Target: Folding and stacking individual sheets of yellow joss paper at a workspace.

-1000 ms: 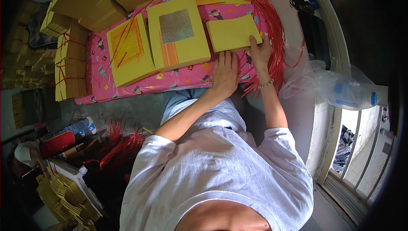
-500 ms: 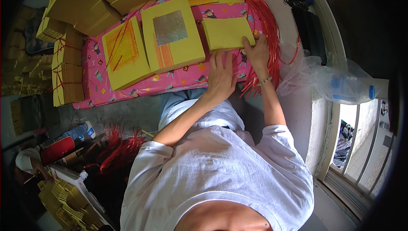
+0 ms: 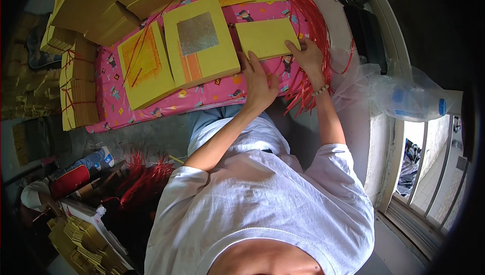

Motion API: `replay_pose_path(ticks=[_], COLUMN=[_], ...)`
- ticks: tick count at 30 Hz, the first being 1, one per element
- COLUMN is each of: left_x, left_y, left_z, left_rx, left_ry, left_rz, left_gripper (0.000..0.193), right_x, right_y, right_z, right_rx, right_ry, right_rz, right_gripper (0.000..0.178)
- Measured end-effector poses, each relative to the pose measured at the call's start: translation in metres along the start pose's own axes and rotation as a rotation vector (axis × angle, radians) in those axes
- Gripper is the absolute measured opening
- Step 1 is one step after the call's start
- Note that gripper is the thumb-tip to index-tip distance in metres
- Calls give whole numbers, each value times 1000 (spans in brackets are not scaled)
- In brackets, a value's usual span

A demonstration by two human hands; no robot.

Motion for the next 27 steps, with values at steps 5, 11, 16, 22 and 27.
replay_pose_path(ticks=[5,11,16,22,27], left_x=[0,-2,0,2,15], left_y=[4,9,9,7,11], left_z=[-1,-3,-5,-4,-20], left_rx=[13,82,135,103,5], left_ry=[24,74,56,34,-37], left_rz=[22,6,34,9,43], left_gripper=[87,88,93,92,91], right_x=[0,1,2,2,1], right_y=[2,0,1,3,0], right_z=[6,5,8,11,8], right_rx=[35,71,134,149,167], right_ry=[22,100,161,131,126], right_rz=[11,-20,-49,6,-6], right_gripper=[56,54,54,55,55])
Point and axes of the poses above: each hand's wrist, its own x-axis away from the middle knuckle, its own y-axis out of the back of the hand, z = x × y, the point moved 4 cm from there along -x, towards the middle knuckle, and after that the axes turned 5 degrees about y, right-handed, at the moved point
